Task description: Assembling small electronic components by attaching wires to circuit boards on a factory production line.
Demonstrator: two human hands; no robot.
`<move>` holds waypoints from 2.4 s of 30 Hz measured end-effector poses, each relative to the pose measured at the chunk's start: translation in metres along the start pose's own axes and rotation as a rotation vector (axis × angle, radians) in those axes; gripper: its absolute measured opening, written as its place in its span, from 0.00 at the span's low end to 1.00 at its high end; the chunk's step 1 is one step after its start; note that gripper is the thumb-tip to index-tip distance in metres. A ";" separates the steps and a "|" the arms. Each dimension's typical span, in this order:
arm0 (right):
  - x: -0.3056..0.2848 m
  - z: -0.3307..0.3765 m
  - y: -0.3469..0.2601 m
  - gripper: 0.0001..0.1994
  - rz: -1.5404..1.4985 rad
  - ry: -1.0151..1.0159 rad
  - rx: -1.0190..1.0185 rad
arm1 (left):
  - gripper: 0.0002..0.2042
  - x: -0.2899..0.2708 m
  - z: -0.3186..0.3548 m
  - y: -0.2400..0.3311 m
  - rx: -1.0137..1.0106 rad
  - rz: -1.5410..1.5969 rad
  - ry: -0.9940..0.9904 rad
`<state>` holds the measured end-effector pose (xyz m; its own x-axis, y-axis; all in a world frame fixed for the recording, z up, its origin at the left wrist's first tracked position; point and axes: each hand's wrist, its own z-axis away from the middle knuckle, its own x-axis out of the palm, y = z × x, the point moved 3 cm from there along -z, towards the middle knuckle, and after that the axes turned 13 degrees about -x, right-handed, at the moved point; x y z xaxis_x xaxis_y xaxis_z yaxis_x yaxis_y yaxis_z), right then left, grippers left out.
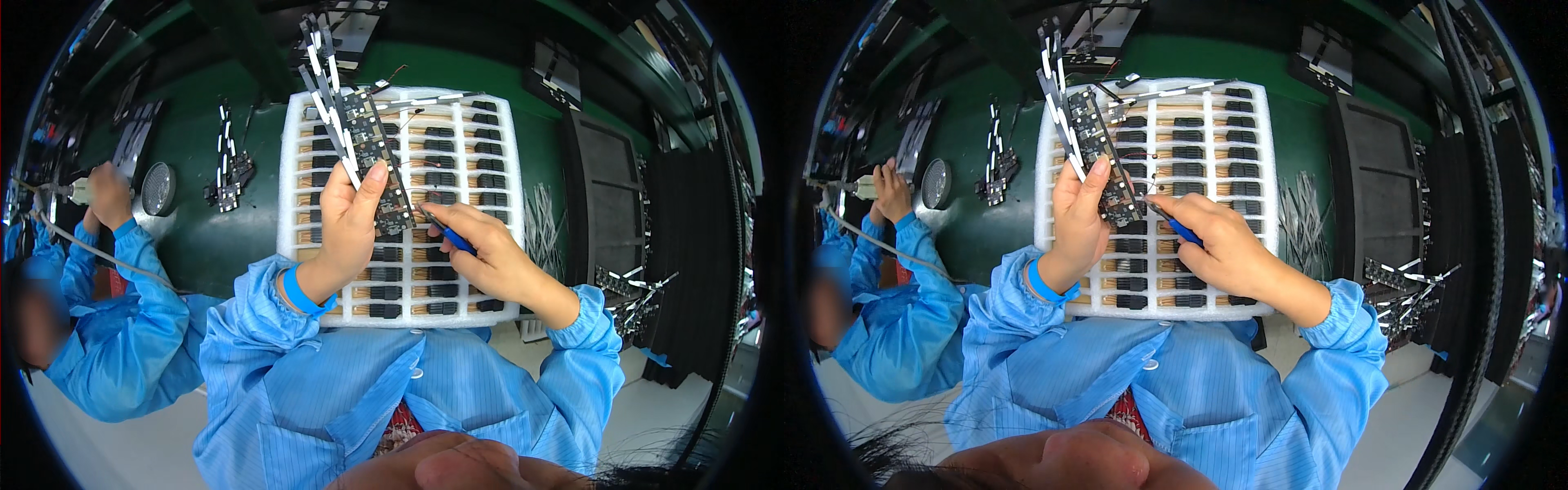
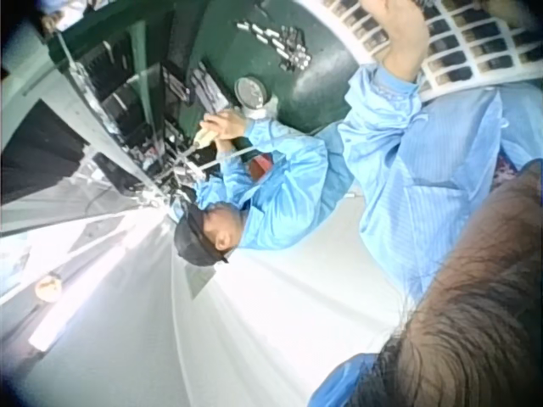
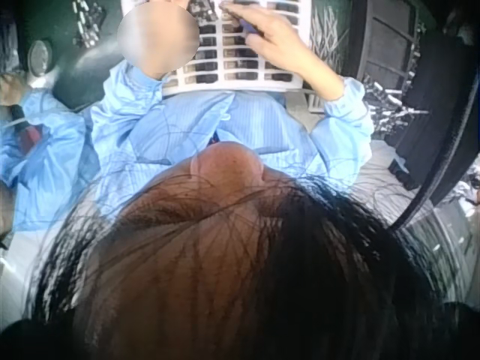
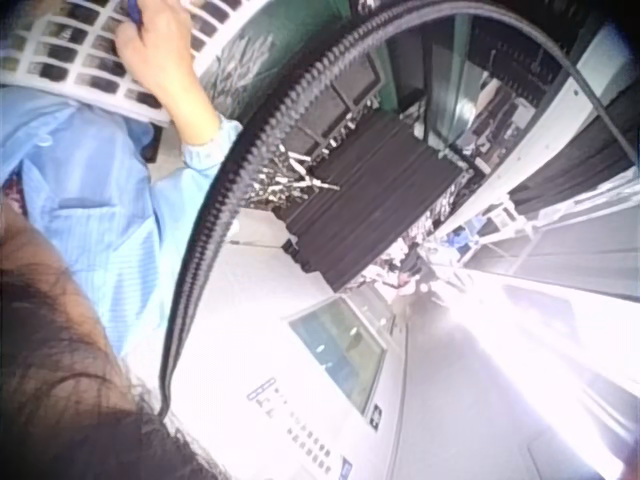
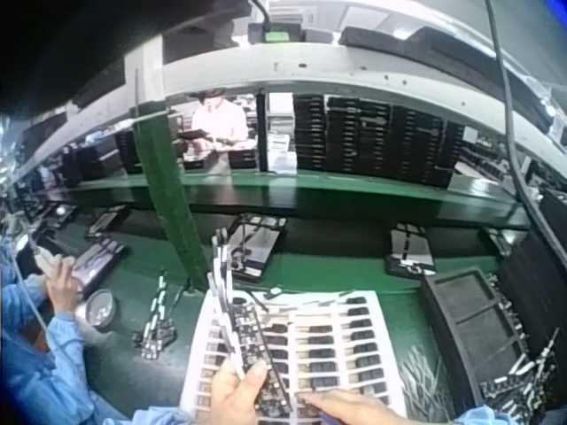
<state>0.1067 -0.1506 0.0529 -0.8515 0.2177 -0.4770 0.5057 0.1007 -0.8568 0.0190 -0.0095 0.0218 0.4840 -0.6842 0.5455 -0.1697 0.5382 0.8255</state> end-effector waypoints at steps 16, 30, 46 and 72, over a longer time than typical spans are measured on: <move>0.006 -0.006 -0.003 0.20 0.172 0.051 -0.018 | 0.09 0.000 0.001 -0.004 0.084 -0.089 0.027; 0.024 -0.015 -0.004 0.16 0.181 0.081 -0.052 | 0.12 -0.001 -0.002 0.007 0.064 -0.073 0.139; 0.047 -0.016 0.014 0.21 -1.207 -0.045 0.202 | 0.13 -0.002 0.000 0.011 -0.362 0.326 0.046; 0.015 -0.021 0.012 0.19 -0.024 0.298 -0.054 | 0.09 0.003 0.005 0.002 0.024 -0.065 0.057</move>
<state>0.1030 -0.1259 0.0394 -0.7892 0.4892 -0.3712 0.4994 0.1595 -0.8515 0.0158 -0.0131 0.0264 0.5429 -0.6876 0.4822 -0.1564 0.4814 0.8625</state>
